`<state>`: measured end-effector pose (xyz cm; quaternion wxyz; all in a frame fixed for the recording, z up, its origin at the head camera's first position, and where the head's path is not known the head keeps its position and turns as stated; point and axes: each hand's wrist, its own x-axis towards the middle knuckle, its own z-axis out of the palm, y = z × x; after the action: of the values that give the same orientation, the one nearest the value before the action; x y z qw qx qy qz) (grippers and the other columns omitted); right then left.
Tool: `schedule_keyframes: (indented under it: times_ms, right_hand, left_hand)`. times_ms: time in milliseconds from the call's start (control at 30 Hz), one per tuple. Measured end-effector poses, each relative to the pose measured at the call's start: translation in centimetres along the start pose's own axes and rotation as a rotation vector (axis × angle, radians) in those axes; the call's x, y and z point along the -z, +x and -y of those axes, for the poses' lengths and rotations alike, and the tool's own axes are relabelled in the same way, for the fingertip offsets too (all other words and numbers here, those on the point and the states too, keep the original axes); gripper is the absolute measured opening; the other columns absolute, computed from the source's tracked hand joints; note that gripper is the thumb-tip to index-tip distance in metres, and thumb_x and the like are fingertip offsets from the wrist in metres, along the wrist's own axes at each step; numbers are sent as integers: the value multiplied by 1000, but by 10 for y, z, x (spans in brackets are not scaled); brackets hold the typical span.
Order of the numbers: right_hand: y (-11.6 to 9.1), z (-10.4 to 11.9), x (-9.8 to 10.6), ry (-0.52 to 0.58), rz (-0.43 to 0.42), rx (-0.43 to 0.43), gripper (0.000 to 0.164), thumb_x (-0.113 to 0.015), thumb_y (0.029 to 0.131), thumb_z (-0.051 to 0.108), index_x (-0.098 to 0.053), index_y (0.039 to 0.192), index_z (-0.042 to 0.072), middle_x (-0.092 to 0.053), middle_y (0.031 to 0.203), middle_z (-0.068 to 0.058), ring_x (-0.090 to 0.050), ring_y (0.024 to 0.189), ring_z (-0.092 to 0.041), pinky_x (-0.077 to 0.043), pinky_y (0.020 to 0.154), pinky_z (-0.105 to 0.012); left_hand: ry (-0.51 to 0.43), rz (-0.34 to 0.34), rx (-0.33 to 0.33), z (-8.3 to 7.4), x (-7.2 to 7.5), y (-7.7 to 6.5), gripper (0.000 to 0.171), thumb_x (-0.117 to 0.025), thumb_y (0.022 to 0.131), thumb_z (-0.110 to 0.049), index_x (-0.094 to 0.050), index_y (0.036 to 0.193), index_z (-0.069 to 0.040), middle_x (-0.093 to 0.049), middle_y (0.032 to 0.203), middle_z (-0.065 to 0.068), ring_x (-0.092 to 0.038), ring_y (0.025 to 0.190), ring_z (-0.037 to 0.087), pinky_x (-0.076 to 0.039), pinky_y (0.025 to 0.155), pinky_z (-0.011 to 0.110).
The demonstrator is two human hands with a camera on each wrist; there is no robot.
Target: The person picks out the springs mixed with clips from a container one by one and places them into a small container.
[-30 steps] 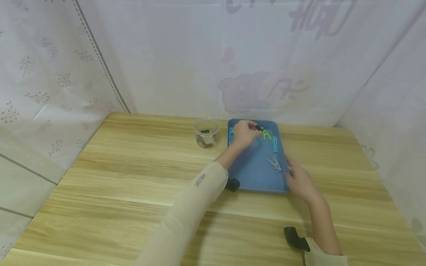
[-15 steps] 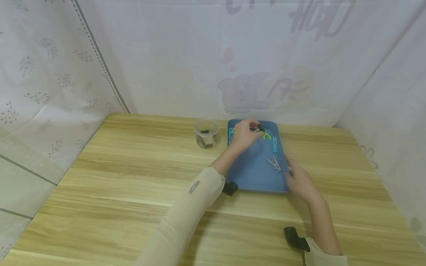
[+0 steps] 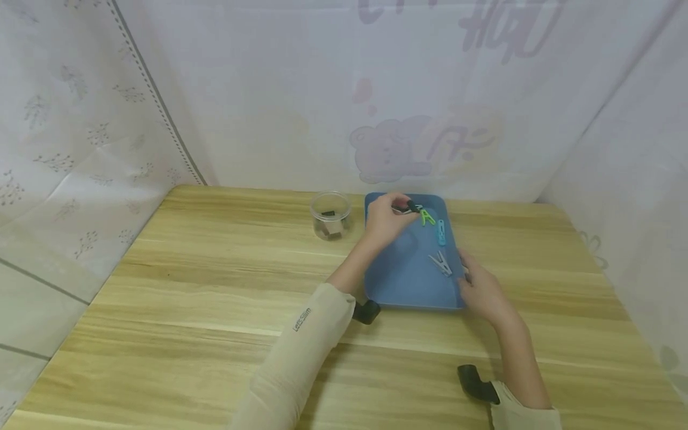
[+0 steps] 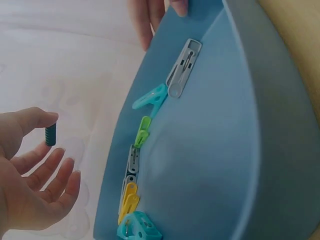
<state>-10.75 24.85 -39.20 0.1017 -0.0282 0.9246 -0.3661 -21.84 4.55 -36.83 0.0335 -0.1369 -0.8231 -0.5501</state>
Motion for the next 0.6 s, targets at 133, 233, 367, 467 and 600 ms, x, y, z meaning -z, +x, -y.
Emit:
schedule_keyframes:
  times_ms: [133,233,367,467,600]
  right_hand:
    - [0,0,0,-2,4,2,61,-35,101,0,-9,156,-9,-20,155,-40,-33,132,-63,-35,106,-67]
    - [0,0,0,-1,6,5,61,-35,101,0,-8,156,-9,-19,155,-41,-32,132,-64,-35,106,-67]
    - [1,-1,0,-4,7,1,62,-35,102,0,-8,156,-9,-20,155,-40,-32,133,-63,-34,106,-67]
    - [1,-1,-1,-6,7,-4,62,-35,102,1,-8,156,-8,-19,155,-40,-32,133,-63,-34,107,-67]
    - [1,-3,-1,-6,8,-7,62,-35,102,1,-7,156,-8,-19,155,-40,-31,133,-63,-34,107,-67]
  left_hand:
    - [-4,-26,-1,0,4,-2,33,-79,87,-15,-70,116,-2,-72,109,12,-71,92,22,-53,71,19]
    - [-30,-43,3,0,7,-4,34,-79,86,-13,-70,117,0,-71,109,13,-72,91,24,-54,70,20]
    - [-46,-67,10,1,12,-7,36,-79,86,-11,-69,119,0,-71,110,14,-70,89,23,-54,69,21]
    - [-47,-87,6,2,16,-10,36,-79,86,-11,-69,119,0,-71,111,14,-69,87,23,-54,69,21]
    - [-52,-117,1,4,19,-12,36,-79,85,-10,-69,117,1,-71,111,15,-70,90,27,-54,71,23]
